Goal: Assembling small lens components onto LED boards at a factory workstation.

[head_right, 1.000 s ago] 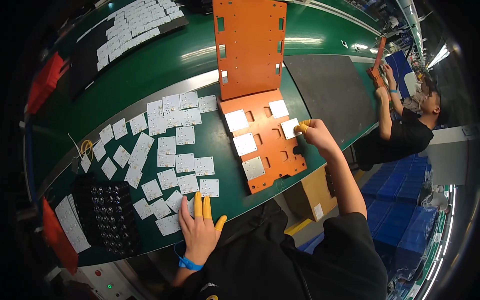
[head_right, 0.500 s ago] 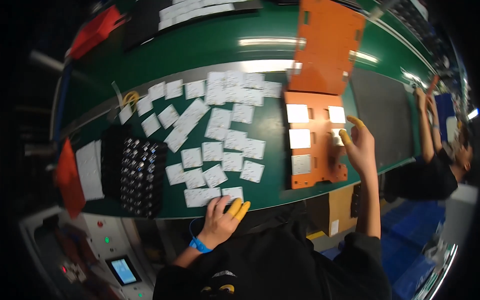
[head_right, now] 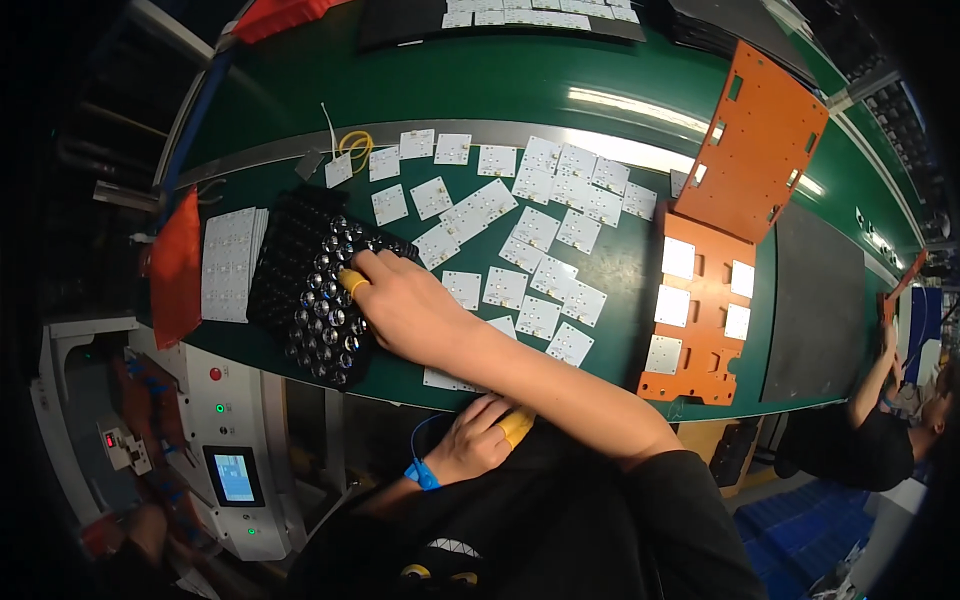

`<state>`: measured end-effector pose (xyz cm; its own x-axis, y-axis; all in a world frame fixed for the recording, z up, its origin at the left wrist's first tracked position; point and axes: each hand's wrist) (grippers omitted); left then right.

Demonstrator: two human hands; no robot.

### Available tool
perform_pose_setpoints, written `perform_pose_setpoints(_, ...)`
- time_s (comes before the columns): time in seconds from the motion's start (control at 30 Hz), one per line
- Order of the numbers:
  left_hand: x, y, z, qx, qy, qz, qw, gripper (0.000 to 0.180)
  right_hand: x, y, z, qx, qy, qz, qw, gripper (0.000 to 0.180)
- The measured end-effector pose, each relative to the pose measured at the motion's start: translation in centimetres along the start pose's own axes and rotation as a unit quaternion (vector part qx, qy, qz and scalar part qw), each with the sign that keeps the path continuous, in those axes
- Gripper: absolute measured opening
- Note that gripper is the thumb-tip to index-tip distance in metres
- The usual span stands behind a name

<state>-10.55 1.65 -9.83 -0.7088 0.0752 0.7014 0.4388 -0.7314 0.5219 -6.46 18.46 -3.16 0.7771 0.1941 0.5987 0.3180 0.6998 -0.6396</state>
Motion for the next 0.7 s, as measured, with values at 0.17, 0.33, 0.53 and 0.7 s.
perform_pose_setpoints(0.17,1.4,1.1,-1.0,-0.014,0.041,0.069,0.997,0.012,-1.5,0.4,0.3,0.049,-0.013,-0.089,0.995,0.026)
perform_pose_setpoints(0.33,3.2,1.0,-0.2,0.048,0.098,0.042,0.993,0.017,-0.4,0.5,0.2,-0.004,-0.006,-0.003,1.000,0.020)
perform_pose_setpoints(0.53,3.7,0.2,2.9,0.245,0.213,-0.061,0.944,0.022,8.6,0.2,-5.1,-0.171,0.034,0.170,0.970,0.033)
perform_pose_setpoints(0.7,2.4,0.2,6.5,0.256,0.230,-0.109,0.932,0.017,12.1,-1.6,-14.2,-0.337,0.101,0.284,0.892,0.030)
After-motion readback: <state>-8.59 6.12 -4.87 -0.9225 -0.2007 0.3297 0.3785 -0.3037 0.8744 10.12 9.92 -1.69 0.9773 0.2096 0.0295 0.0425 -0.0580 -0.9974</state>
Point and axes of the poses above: each hand's wrist, its own z-axis towards the middle knuckle, its own x-axis out of the back of the hand, y = z × x, and after that the axes turned 5 degrees about y, right-handed
